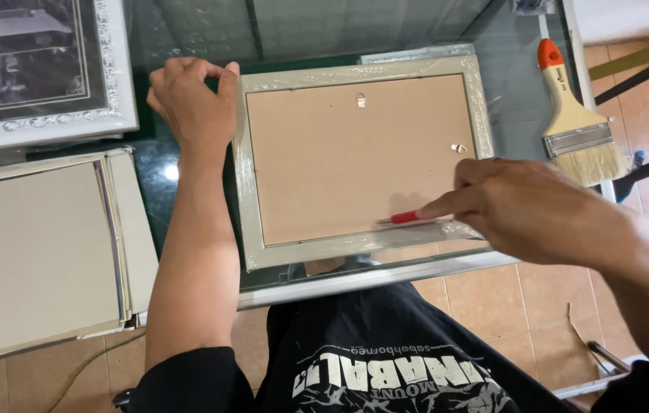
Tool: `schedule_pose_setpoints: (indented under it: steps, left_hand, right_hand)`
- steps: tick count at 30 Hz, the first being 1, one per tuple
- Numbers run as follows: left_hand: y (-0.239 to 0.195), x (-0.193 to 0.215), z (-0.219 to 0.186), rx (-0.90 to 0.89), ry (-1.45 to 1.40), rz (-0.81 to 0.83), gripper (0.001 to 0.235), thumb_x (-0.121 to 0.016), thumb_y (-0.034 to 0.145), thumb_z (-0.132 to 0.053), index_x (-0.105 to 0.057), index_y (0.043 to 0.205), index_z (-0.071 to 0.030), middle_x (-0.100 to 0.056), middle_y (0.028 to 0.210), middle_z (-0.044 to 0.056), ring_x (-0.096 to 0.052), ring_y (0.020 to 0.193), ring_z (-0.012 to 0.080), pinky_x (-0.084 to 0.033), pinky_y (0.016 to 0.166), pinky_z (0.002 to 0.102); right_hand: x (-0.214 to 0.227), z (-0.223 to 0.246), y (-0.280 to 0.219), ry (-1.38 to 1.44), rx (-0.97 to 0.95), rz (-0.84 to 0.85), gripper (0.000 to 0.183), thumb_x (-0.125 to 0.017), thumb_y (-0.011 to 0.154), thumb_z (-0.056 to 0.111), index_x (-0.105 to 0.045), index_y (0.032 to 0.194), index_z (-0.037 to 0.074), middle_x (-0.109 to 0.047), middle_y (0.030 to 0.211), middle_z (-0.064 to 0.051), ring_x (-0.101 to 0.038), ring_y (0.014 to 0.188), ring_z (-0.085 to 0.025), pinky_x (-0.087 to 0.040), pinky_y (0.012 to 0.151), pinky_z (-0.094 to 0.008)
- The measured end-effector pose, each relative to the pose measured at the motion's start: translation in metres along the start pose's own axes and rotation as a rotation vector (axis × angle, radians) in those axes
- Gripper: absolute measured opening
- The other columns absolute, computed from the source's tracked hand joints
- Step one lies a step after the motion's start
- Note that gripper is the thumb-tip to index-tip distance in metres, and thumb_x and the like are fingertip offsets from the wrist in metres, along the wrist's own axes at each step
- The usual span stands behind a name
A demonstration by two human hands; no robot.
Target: Cleaning a picture frame glass and backing board before assembly.
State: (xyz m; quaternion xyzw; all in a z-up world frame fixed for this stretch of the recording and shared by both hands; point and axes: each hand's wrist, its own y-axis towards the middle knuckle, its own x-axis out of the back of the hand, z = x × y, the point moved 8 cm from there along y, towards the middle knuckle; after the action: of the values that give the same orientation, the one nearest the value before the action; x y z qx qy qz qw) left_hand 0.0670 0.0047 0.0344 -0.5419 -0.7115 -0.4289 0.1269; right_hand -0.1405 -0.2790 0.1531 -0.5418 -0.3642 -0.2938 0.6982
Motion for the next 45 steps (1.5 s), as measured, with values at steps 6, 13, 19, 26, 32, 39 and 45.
schedule_pose_setpoints:
  steps: [6,13,19,26,32,39,45]
  left_hand:
    - [-0.001,-0.001,0.001,-0.017,0.017,0.013,0.025,-0.084,0.097,-0.033,-0.075,0.083,-0.014,-0.063,0.114,0.007,-0.047,0.118,0.0317,-0.028,0.108,0.051]
    - [0.002,0.003,-0.002,0.016,-0.001,0.002,0.026,-0.082,0.098,-0.034,-0.074,0.083,-0.014,-0.063,0.117,0.006,-0.047,0.120,0.0308,-0.028,0.110,0.050]
    - [0.002,0.006,-0.004,0.049,0.028,-0.002,0.024,-0.082,0.094,-0.034,-0.074,0.082,-0.015,-0.064,0.113,0.006,-0.049,0.118,0.0306,-0.029,0.109,0.050]
    - [0.003,0.005,-0.002,0.101,0.018,0.017,0.023,-0.082,0.089,-0.034,-0.074,0.079,-0.015,-0.064,0.111,0.005,-0.049,0.119,0.0292,-0.026,0.111,0.051]
    - [0.003,0.008,-0.003,0.100,0.014,0.004,0.022,-0.082,0.088,-0.034,-0.075,0.079,-0.016,-0.064,0.109,0.004,-0.050,0.118,0.0287,-0.026,0.110,0.050]
    - [0.003,0.006,-0.003,0.070,0.017,0.001,0.022,-0.082,0.089,-0.034,-0.074,0.080,-0.016,-0.064,0.109,0.004,-0.051,0.117,0.0288,-0.029,0.109,0.050]
    - [0.002,0.003,-0.001,0.035,0.029,-0.006,0.022,-0.082,0.091,-0.033,-0.074,0.081,-0.014,-0.064,0.111,0.005,-0.050,0.118,0.0305,-0.029,0.109,0.051]
  right_hand:
    - [-0.012,-0.090,-0.034,-0.265,-0.315,0.163,0.044,-0.060,0.096,0.025,-0.071,0.131,0.049,-0.067,0.102,0.007,-0.070,0.097,-0.014,-0.059,0.085,-0.034]
    - [0.004,-0.097,-0.024,-0.307,-0.350,0.062,0.038,-0.062,0.095,0.027,-0.074,0.126,0.046,-0.069,0.099,0.004,-0.071,0.096,-0.018,-0.058,0.085,-0.038]
    - [0.074,0.022,0.063,-0.059,0.199,-0.522,0.032,-0.065,0.095,0.018,-0.077,0.123,0.026,-0.070,0.097,-0.010,-0.066,0.087,-0.033,-0.052,0.077,-0.047]
    - [0.094,0.073,0.138,0.005,0.302,-0.520,0.034,-0.067,0.092,0.010,-0.081,0.116,0.030,-0.070,0.096,-0.013,-0.064,0.092,-0.037,-0.050,0.076,-0.048]
    - [0.100,0.083,0.159,-0.030,0.385,-0.544,0.034,-0.067,0.086,0.004,-0.083,0.110,0.023,-0.071,0.096,-0.016,-0.065,0.090,-0.039,-0.050,0.075,-0.048]
    - [0.108,0.070,0.155,-0.113,0.252,-0.421,0.041,-0.063,0.085,-0.001,-0.081,0.113,0.022,-0.074,0.092,-0.018,-0.067,0.087,-0.038,-0.052,0.074,-0.048]
    - [0.106,-0.004,0.124,-0.100,0.138,-0.391,0.033,-0.065,0.092,0.007,-0.082,0.115,0.025,-0.074,0.095,-0.019,-0.066,0.089,-0.040,-0.052,0.078,-0.049]
